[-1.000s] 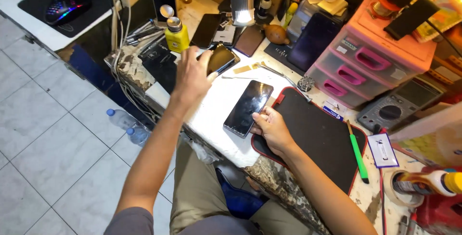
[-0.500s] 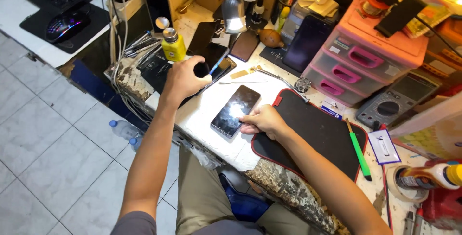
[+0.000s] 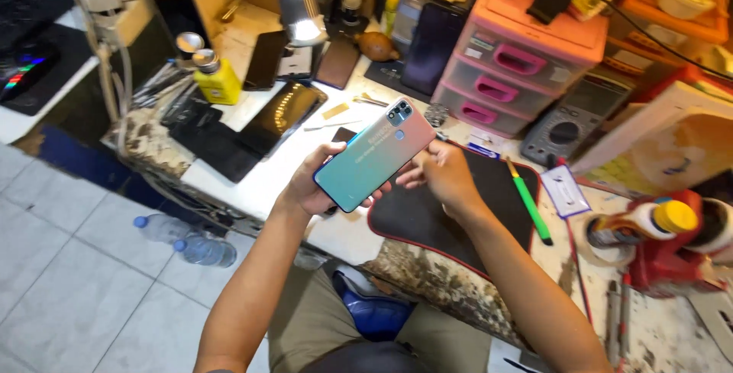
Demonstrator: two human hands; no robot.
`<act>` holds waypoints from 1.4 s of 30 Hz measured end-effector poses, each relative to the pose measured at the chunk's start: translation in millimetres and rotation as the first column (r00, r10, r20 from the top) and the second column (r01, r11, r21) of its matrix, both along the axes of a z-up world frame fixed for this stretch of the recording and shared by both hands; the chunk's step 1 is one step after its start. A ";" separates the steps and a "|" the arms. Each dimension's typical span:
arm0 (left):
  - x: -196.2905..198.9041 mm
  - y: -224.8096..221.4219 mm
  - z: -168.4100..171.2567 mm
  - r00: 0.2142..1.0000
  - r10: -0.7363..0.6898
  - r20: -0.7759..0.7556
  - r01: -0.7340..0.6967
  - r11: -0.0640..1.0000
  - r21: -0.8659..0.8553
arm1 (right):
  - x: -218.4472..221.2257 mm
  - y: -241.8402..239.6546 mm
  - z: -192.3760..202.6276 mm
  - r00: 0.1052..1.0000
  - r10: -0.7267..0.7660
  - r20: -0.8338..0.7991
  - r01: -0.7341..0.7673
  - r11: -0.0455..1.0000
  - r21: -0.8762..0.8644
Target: Disassembling and inspecting internal components of mobile phones at a repair station.
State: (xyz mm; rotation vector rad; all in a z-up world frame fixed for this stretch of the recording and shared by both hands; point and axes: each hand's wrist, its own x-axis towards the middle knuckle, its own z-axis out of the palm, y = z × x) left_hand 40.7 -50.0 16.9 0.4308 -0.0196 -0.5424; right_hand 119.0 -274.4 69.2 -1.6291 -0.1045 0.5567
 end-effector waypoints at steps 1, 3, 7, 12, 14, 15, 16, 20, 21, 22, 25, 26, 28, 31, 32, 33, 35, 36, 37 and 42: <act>4.3 -9.9 0.3 0.999 -0.038 0.013 0.038 0.998 -0.039 | 3.3 -8.8 6.1 0.997 -0.060 0.053 0.054 0.994 0.099; 13.0 -25.8 4.2 0.999 -0.032 -0.015 0.031 0.998 -0.047 | 14.7 -24.4 0.6 0.990 -0.115 0.079 0.101 0.980 0.169; 29.5 -52.5 13.6 0.999 0.002 -0.041 -0.006 0.995 -0.097 | 21.9 -44.0 19.2 0.949 -0.183 0.258 0.113 0.958 0.264; 59.6 -80.5 9.9 0.999 -0.009 -0.035 0.002 0.980 -0.200 | 35.4 -48.4 37.8 0.871 -0.185 0.454 0.089 0.971 0.224; 64.0 -89.2 14.5 0.998 -0.031 -0.051 0.018 0.970 -0.243 | 43.0 -48.8 35.0 0.850 -0.170 0.498 0.072 0.975 0.209; 63.1 -93.5 20.5 0.999 0.041 -0.006 -0.041 0.992 -0.119 | 47.6 -50.1 31.5 0.859 -0.192 0.474 0.090 0.969 0.229; 60.7 -97.2 26.1 0.994 0.104 0.044 -0.104 0.995 0.006 | 50.7 -51.2 26.9 0.868 -0.217 0.446 0.112 0.962 0.250; 44.8 -70.9 -33.3 0.949 0.190 0.250 -0.276 0.886 0.374 | 60.9 -64.4 37.7 0.847 -0.235 0.477 0.130 0.961 0.244; 34.6 -63.7 -28.8 0.932 0.187 0.311 -0.329 0.799 0.504 | 62.2 -67.9 39.7 0.851 -0.236 0.469 0.128 0.959 0.251; 23.0 -56.7 -25.0 0.912 0.175 0.370 -0.382 0.689 0.616 | 62.2 -71.7 41.0 0.856 -0.237 0.459 0.127 0.958 0.259; 13.6 -34.2 -44.6 0.890 0.207 0.408 -0.443 0.610 0.657 | 64.9 -78.2 45.2 0.850 -0.203 0.486 0.095 0.967 0.237; 11.8 -27.6 -38.0 0.892 0.205 0.404 -0.439 0.610 0.660 | 64.7 -79.1 46.5 0.852 -0.204 0.482 0.097 0.967 0.237; 7.0 -13.4 -25.4 0.915 0.156 0.371 -0.385 0.606 0.696 | 63.7 -79.3 48.7 0.843 -0.183 0.505 0.072 0.970 0.232; 7.3 -4.1 -13.1 0.923 0.150 0.355 -0.377 0.547 0.748 | 62.6 -77.0 46.5 0.846 -0.162 0.508 0.045 0.971 0.234; 9.1 -2.6 -8.6 0.923 0.150 0.355 -0.376 0.548 0.747 | 62.2 -76.0 48.1 0.846 -0.161 0.508 0.045 0.971 0.233; 10.5 -1.0 -4.1 0.920 0.141 0.365 -0.383 0.517 0.765 | 61.5 -74.8 49.6 0.842 -0.148 0.519 0.025 0.971 0.237; 12.7 -1.2 -2.1 0.918 0.139 0.372 -0.390 0.486 0.782 | 59.3 -73.9 51.0 0.840 -0.128 0.528 -0.001 0.971 0.238; 15.6 -1.1 -3.0 0.921 0.141 0.363 -0.386 0.440 0.811 | 58.8 -73.0 51.9 0.846 -0.111 0.522 -0.017 0.972 0.233; 18.2 -0.9 -3.6 0.924 0.143 0.354 -0.381 0.393 0.837 | 58.1 -71.8 53.0 0.851 -0.093 0.516 -0.033 0.973 0.229; 57.3 -39.3 23.7 0.884 0.102 0.456 -0.436 0.530 0.727 | 55.9 -67.5 46.7 0.877 -0.047 0.477 -0.081 0.966 0.244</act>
